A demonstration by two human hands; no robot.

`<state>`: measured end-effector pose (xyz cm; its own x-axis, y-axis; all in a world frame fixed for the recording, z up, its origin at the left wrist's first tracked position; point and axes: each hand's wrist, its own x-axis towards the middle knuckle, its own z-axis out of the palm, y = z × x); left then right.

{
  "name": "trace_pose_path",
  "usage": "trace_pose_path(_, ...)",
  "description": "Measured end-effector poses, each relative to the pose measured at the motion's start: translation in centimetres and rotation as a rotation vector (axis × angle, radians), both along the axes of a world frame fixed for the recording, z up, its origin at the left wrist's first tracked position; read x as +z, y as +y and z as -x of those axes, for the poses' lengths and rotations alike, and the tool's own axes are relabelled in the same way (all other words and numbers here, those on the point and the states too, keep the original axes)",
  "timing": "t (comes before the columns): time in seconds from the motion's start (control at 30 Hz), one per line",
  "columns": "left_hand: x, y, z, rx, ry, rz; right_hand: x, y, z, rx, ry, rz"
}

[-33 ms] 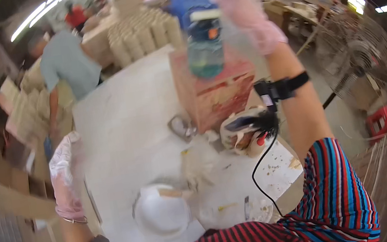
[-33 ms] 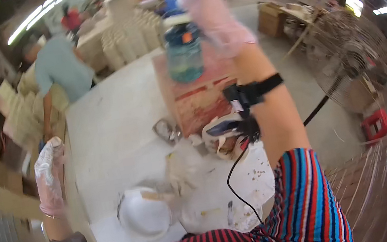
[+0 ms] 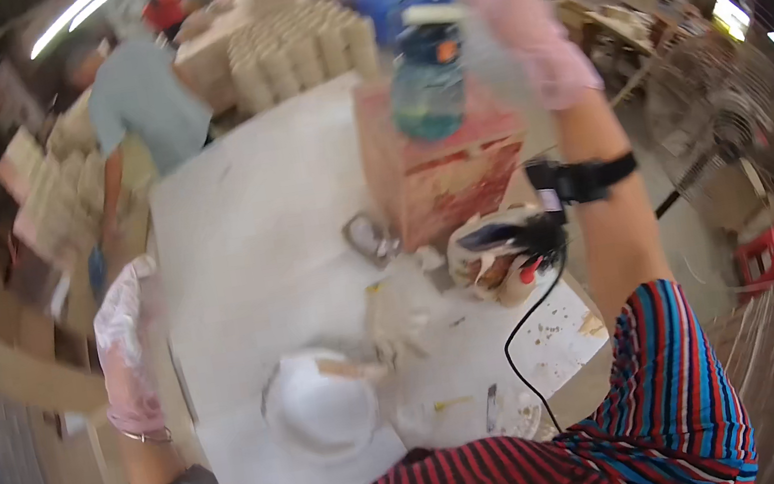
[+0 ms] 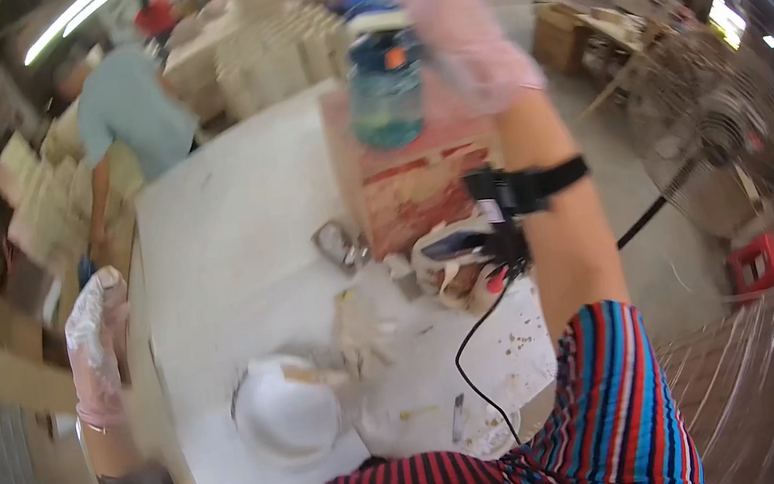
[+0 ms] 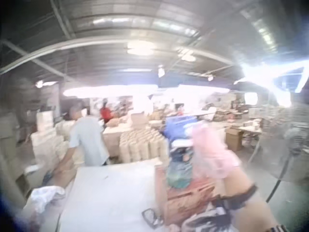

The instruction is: The person wipes the sides of a box with a sponge, picks up a sprayer to apply liquid to the sponge, and continues wiping the boxes.

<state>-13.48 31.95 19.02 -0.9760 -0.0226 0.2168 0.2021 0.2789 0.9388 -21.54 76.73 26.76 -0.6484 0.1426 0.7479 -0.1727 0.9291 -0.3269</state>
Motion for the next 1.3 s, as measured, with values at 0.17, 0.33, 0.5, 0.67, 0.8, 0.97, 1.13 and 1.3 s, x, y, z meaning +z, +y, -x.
trace_pose_path(0.17, -4.7, -8.0, -8.6, 0.196, 0.003, -0.085, -6.0, -2.9, -6.7, 0.44, 0.139, 0.147)
trace_pose_path(0.33, -8.1, -14.4, -15.9, 0.451, -0.089, -0.218, -12.7, -9.2, -12.5, 0.397, -0.132, 0.26)
trace_pose_path(0.5, -12.3, -21.7, -24.7, 0.648, -0.14, -0.332, -16.1, -17.6, -19.1, 0.402, -0.401, 0.456)
trace_pose_path(0.67, -16.7, -28.8, -33.1, 0.641, -0.135, -0.396, -20.4, -31.2, -26.9, 0.578, -0.6, 0.485)
trace_pose_path(0.8, -20.4, -33.1, -39.5, 0.649, -0.273, -0.514, -29.2, -45.4, -30.8, 0.655, -1.269, 0.256)
trace_pose_path(0.97, -24.0, -36.1, -46.0, 0.586, -0.478, -0.524, -39.7, -54.9, -31.7, 0.419, -1.213, 0.25)
trace_pose_path(1.13, -26.7, -36.5, -46.2, 0.525, -0.627, -0.563, -42.7, -57.4, -31.9, 0.548, -1.129, 0.519)
trace_pose_path(1.3, -30.7, -35.9, -39.6, 0.229, -0.547, -0.387, -43.8, -58.5, -31.6, 0.338, -1.234, 0.447)
